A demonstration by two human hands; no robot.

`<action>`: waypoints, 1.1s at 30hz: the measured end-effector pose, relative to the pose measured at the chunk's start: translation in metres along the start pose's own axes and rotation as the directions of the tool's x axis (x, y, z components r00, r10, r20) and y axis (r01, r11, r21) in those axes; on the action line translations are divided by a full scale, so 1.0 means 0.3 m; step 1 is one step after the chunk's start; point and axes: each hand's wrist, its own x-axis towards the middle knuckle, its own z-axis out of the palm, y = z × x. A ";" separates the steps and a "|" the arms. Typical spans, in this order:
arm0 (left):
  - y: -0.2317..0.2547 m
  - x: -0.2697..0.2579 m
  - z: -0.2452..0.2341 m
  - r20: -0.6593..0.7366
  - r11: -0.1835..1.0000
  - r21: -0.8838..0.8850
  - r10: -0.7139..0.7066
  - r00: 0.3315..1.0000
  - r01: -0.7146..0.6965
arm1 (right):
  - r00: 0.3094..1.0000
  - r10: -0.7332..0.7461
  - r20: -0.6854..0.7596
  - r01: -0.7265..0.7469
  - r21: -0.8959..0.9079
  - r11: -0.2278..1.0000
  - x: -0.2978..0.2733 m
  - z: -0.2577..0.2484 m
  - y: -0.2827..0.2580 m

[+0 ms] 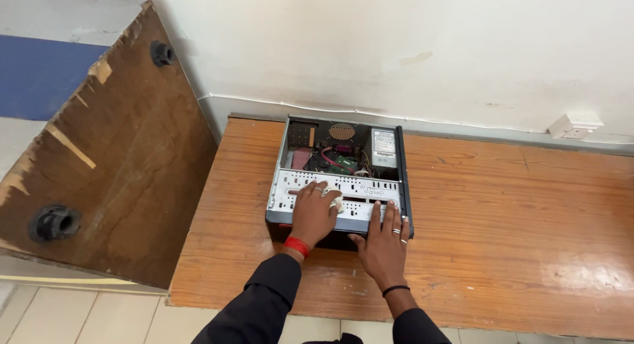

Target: Cleaning the internal chassis and components of a desktop computer case using a white cloth.

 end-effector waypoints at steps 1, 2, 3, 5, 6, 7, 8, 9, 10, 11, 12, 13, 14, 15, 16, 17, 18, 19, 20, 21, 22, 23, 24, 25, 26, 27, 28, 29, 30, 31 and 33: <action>0.011 0.010 0.024 -0.001 1.000 -0.005 0.001 1.000 -0.001 | 1.000 0.001 -0.001 -0.001 -0.005 1.000 0.001 -0.001 0.004; 0.019 0.018 0.045 0.019 1.000 0.004 0.027 0.999 -0.027 | 1.000 -0.002 0.001 0.002 -0.007 1.000 0.000 -0.002 0.004; 0.029 0.026 0.067 0.039 0.999 0.011 0.052 0.998 -0.053 | 1.000 -0.004 0.002 0.004 -0.009 1.000 -0.001 -0.002 0.004; 0.056 0.049 0.114 0.057 0.996 -0.020 0.088 0.994 -0.087 | 1.000 -0.006 0.001 0.006 -0.005 1.000 0.002 0.002 0.001; 0.074 0.059 0.141 0.076 0.991 -0.053 0.124 0.989 -0.120 | 1.000 -0.006 0.003 0.006 -0.002 1.000 0.001 0.002 0.003; 0.083 0.074 0.164 0.078 0.991 -0.057 0.129 0.989 -0.125 | 1.000 0.000 0.002 0.000 -0.005 1.000 0.002 -0.004 -0.001; 0.094 0.089 0.188 0.092 0.984 -0.056 0.175 0.980 -0.171 | 1.000 -0.001 0.004 0.001 0.003 1.000 0.002 -0.010 -0.004; 0.105 0.104 0.212 0.106 0.975 -0.056 0.221 0.970 -0.216 | 1.000 -0.002 0.005 0.002 0.011 1.000 0.003 -0.016 -0.006; 0.116 0.113 0.211 0.109 0.974 -0.060 0.226 0.968 -0.220 | 1.000 0.005 0.005 -0.005 0.008 1.000 0.001 -0.021 -0.004; 0.128 0.123 0.210 0.149 0.971 -0.054 0.238 0.960 -0.232 | 1.000 0.003 -0.005 -0.003 0.022 1.000 -0.002 -0.026 -0.002; 0.134 0.130 0.204 0.191 0.969 -0.044 0.247 0.950 -0.243 | 1.000 0.000 -0.014 0.001 0.039 0.999 -0.003 -0.029 -0.006; 0.138 0.132 0.175 0.193 0.968 -0.044 0.249 0.949 -0.245 | 1.000 0.003 -0.014 -0.003 0.040 0.999 -0.010 -0.028 -0.003; 0.139 0.133 0.145 0.268 0.981 -0.002 0.185 0.945 -0.192 | 0.999 -0.006 -0.045 0.009 0.055 0.998 -0.017 -0.025 -0.003; 0.139 0.134 0.115 0.337 0.989 0.044 0.117 0.934 -0.140 | 0.997 -0.015 -0.076 0.020 0.070 0.997 -0.024 -0.021 -0.003; 0.096 0.125 0.102 0.340 0.989 0.044 0.118 0.933 -0.141 | 0.997 -0.012 -0.074 0.017 0.071 0.997 -0.028 -0.026 -0.006; 0.053 0.116 0.088 0.297 0.987 0.142 0.024 0.955 -0.069 | 0.996 -0.013 -0.087 0.020 0.077 0.997 -0.032 -0.031 -0.008; 0.010 0.104 0.076 0.243 0.972 0.235 -0.068 0.968 0.009 | 0.995 -0.018 -0.099 0.026 0.081 0.996 -0.037 -0.036 -0.008; -0.006 0.092 0.027 0.246 0.972 0.235 -0.069 0.967 0.010 | 0.995 -0.017 -0.096 0.025 0.081 0.996 -0.035 -0.039 -0.003; -0.027 0.077 -0.028 0.182 0.974 0.197 -0.146 0.972 0.110 | 0.996 -0.015 -0.093 0.024 0.087 0.996 -0.032 -0.040 -0.005; -0.048 0.062 -0.084 0.121 0.967 0.153 -0.225 0.967 0.206 | 0.996 -0.014 -0.089 0.023 0.093 0.995 -0.030 -0.042 -0.008; -0.105 0.048 -0.075 0.119 0.965 0.159 -0.229 0.966 0.209 | 0.996 -0.017 -0.088 0.026 0.099 0.995 -0.024 -0.036 -0.008; -0.162 0.034 -0.067 0.050 0.959 0.189 -0.224 0.973 0.211 | 0.996 -0.021 -0.087 0.030 0.097 0.995 -0.019 -0.031 -0.009; -0.213 0.022 -0.052 -0.018 0.953 0.215 -0.214 0.977 0.213 | 0.996 -0.025 -0.085 0.032 0.090 0.995 -0.015 -0.029 -0.001; -0.219 0.020 -0.056 -0.020 0.952 0.216 -0.216 0.976 0.215 | 0.996 -0.027 -0.084 0.035 0.092 0.995 -0.013 -0.023 -0.002; -0.220 0.017 -0.055 -0.045 0.957 0.208 -0.195 0.980 0.200 | 0.996 -0.035 -0.086 0.042 0.083 0.996 -0.013 -0.020 0.002; -0.222 0.014 -0.054 -0.070 0.962 0.200 -0.175 0.982 0.185 | 0.995 -0.042 -0.087 0.049 0.075 0.996 -0.012 -0.017 0.006; -0.189 0.017 -0.060 -0.073 0.962 0.199 -0.178 0.981 0.189 | 0.995 -0.047 -0.086 0.053 0.073 0.996 -0.009 -0.019 0.004; -0.156 0.020 -0.067 -0.054 0.948 0.233 -0.212 0.976 0.219 | 0.995 -0.047 -0.086 0.053 0.069 0.996 -0.007 -0.021 0.001; -0.120 0.022 -0.072 -0.035 0.932 0.266 -0.247 0.968 0.247 | 0.995 -0.047 -0.085 0.052 0.064 0.997 -0.007 -0.024 0.001; -0.074 0.030 -0.076 -0.036 0.932 0.263 -0.249 0.968 0.250 | 0.995 -0.050 -0.084 0.055 0.062 0.997 -0.006 -0.026 0.000; 0.017 0.049 -0.084 0.111 0.930 0.290 -0.266 0.957 0.225 | 0.997 -0.036 -0.067 0.040 0.050 0.998 -0.004 -0.030 -0.003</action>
